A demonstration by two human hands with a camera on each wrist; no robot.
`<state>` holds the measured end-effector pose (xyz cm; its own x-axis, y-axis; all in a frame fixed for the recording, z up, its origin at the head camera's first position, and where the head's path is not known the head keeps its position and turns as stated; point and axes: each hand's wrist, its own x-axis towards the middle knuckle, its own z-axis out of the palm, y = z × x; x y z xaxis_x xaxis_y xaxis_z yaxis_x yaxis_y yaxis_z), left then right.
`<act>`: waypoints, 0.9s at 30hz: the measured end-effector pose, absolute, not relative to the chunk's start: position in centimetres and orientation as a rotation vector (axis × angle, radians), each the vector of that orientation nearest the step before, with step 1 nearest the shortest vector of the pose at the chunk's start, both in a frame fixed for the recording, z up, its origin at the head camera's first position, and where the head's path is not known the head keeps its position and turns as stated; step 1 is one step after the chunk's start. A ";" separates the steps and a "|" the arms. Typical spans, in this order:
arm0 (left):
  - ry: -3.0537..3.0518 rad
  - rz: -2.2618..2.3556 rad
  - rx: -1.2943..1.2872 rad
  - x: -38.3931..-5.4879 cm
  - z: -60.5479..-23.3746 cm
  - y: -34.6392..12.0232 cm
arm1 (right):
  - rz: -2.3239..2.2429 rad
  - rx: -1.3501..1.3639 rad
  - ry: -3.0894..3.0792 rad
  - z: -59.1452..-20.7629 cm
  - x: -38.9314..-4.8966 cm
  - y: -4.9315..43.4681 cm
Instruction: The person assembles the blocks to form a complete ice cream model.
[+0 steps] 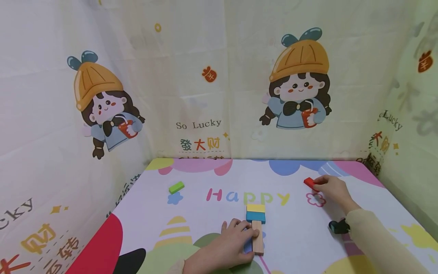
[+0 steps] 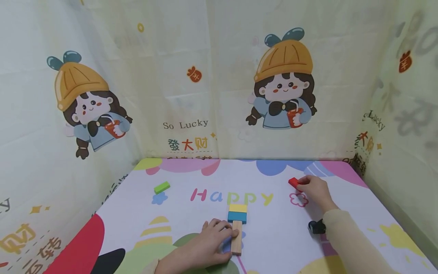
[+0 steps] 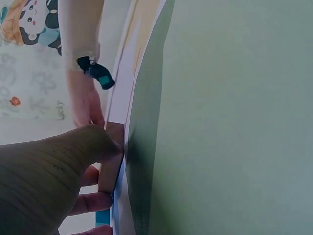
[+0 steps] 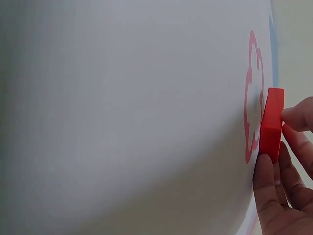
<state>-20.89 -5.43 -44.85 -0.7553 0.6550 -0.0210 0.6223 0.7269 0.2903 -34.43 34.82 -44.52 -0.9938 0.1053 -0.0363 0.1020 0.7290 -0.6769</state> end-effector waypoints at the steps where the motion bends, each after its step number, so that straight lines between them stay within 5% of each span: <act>1: 2.804 0.406 1.042 -20.9 -44.8 -5.4 | 1.134 -0.170 -2.915 -44.5 -34.4 34.7; 27: 2.801 0.425 1.054 -20.9 -45.0 -5.5 | 1.185 -0.096 -2.930 -44.5 -34.7 30.3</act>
